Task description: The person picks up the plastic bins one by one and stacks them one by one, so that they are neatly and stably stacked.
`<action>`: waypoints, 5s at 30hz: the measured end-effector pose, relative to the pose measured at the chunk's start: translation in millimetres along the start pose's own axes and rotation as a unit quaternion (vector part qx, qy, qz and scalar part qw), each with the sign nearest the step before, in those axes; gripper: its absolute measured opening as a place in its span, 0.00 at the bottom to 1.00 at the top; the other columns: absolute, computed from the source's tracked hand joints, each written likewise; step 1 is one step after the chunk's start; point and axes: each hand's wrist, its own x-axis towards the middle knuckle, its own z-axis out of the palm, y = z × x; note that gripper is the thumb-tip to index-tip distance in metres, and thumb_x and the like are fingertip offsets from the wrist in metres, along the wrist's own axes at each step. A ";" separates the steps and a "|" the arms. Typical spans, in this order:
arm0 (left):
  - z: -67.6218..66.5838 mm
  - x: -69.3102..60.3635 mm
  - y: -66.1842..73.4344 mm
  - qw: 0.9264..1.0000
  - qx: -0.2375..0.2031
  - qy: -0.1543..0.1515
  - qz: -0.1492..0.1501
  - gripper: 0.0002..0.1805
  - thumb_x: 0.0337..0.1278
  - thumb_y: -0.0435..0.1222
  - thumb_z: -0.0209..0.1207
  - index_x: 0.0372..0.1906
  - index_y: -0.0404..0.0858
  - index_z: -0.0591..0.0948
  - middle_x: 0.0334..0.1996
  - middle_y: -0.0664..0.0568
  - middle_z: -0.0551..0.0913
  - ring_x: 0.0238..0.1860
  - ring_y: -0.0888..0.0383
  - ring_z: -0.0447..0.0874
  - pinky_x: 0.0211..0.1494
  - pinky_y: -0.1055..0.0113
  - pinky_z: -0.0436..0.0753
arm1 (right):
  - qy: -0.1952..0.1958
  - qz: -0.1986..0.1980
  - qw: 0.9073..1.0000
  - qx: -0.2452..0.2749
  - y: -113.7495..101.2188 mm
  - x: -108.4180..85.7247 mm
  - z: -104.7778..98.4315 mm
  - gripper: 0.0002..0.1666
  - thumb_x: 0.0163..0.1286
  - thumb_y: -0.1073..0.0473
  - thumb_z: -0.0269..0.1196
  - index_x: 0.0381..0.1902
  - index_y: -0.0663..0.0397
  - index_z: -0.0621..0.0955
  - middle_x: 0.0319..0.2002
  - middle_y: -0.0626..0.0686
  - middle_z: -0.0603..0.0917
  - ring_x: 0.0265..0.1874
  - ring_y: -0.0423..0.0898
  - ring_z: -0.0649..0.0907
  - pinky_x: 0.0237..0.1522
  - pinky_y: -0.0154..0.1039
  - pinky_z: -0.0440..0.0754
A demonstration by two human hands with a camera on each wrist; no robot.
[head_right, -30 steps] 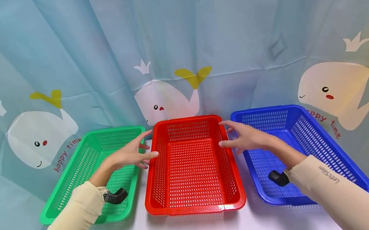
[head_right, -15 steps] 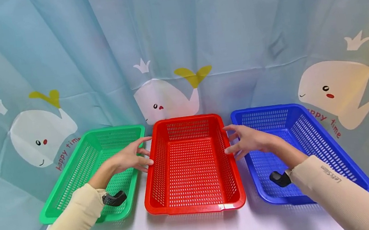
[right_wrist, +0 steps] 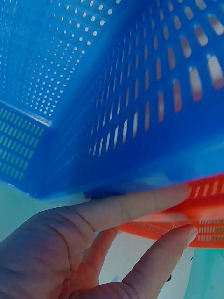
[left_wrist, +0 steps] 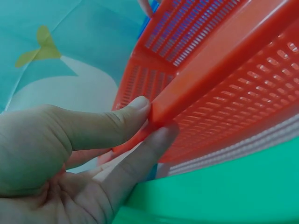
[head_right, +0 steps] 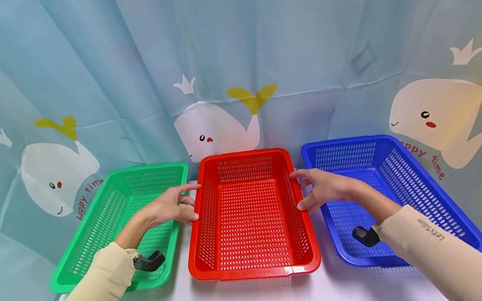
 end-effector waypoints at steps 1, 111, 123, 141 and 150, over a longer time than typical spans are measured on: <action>-0.3 0.1 -0.4 1.000 0.002 0.002 0.001 0.49 0.56 0.19 0.67 0.81 0.36 0.58 0.49 0.33 0.78 0.36 0.46 0.90 0.49 0.44 0.87 | -0.001 0.000 1.000 -0.001 0.5 0.4 0.7 0.57 0.64 0.69 0.72 0.80 0.67 0.50 0.65 0.79 0.66 0.44 0.59 0.89 0.47 0.61 0.87; -94.3 -125.0 59.9 0.992 0.041 0.072 0.100 0.48 0.62 0.27 0.68 0.82 0.48 0.58 0.59 0.39 0.68 0.39 0.49 0.90 0.45 0.48 0.89 | 0.086 -0.166 0.981 -0.043 -127.3 -10.6 38.0 0.55 0.63 0.66 0.74 0.81 0.50 0.58 0.62 0.61 0.71 0.35 0.55 0.89 0.44 0.47 0.89; -134.4 -159.0 46.8 0.984 0.103 0.087 0.114 0.46 0.67 0.29 0.64 0.83 0.49 0.55 0.59 0.45 0.70 0.40 0.52 0.89 0.35 0.59 0.87 | 0.083 -0.210 0.974 0.006 -145.6 29.5 74.6 0.55 0.62 0.70 0.74 0.81 0.55 0.59 0.60 0.64 0.71 0.32 0.56 0.89 0.43 0.49 0.90; -190.1 -183.1 30.6 0.983 0.122 0.059 0.123 0.43 0.71 0.23 0.55 0.84 0.46 0.51 0.61 0.51 0.72 0.49 0.52 0.87 0.48 0.57 0.89 | 0.085 -0.235 0.967 0.039 -164.4 77.4 115.3 0.53 0.63 0.67 0.74 0.80 0.55 0.60 0.57 0.62 0.72 0.31 0.55 0.90 0.49 0.44 0.88; -209.8 -193.7 22.8 0.979 0.158 0.093 0.093 0.43 0.70 0.23 0.57 0.83 0.47 0.54 0.58 0.53 0.75 0.48 0.52 0.86 0.44 0.53 0.89 | 0.087 -0.239 0.966 0.039 -167.5 97.6 139.1 0.52 0.64 0.66 0.74 0.80 0.51 0.62 0.55 0.56 0.74 0.30 0.52 0.91 0.53 0.43 0.85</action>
